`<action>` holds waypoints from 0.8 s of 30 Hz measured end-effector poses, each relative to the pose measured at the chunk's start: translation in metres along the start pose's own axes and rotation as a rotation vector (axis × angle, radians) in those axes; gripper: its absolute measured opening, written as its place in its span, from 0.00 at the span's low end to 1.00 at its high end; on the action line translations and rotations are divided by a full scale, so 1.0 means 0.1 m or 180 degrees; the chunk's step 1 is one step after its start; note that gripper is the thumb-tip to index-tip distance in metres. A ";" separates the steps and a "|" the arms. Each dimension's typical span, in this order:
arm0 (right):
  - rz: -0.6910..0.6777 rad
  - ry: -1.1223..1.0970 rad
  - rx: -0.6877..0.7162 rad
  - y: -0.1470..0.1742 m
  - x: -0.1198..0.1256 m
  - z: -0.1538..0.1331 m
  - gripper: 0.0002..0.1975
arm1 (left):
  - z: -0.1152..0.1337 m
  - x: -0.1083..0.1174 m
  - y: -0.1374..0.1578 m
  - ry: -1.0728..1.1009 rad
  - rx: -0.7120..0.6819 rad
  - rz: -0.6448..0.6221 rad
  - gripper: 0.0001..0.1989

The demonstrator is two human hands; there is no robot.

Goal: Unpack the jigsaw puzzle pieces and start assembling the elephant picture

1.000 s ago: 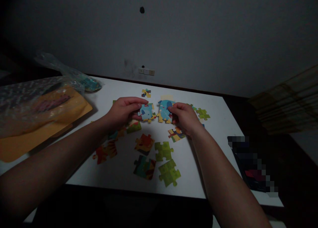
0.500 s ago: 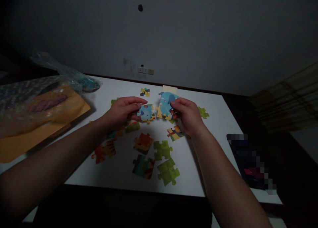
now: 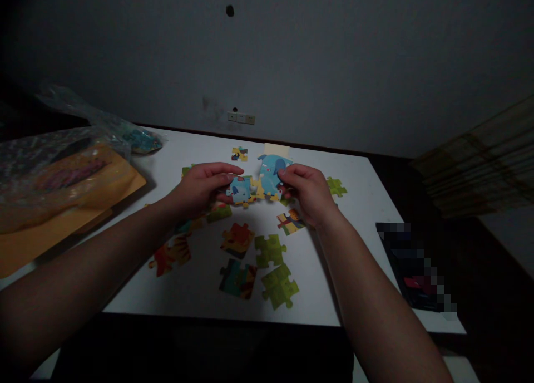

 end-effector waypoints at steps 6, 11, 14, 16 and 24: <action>-0.0108 -0.0183 -0.0083 0.04 -0.11 0.02 0.18 | -0.09 -0.11 0.02 0.0022 0.0226 -0.0152 0.12; -0.0501 -0.0124 -0.0186 0.11 -0.38 0.11 0.19 | -0.12 -0.26 0.04 0.0055 0.0076 -0.0409 0.13; -0.0596 0.0037 -0.0142 0.13 -0.48 0.16 0.18 | -0.15 -0.30 0.04 0.0068 0.0042 -0.0486 0.15; -0.0544 0.0119 0.0002 0.12 -0.48 0.14 0.18 | -0.17 -0.27 0.03 0.0233 0.0086 -0.0395 0.12; -0.0308 0.0627 0.0721 0.12 -0.41 -0.08 0.12 | -0.05 -0.20 0.06 0.0157 -0.0077 -0.0025 0.12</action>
Point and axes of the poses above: each hand's wrist, its own y-axis away from the middle knuckle, its own x-axis out of the back of the hand, z = x × y, the point moved 10 cm from there along -y, towards the middle knuckle, and after that the axes turned 4 degrees about y, right-handed, at the moved point
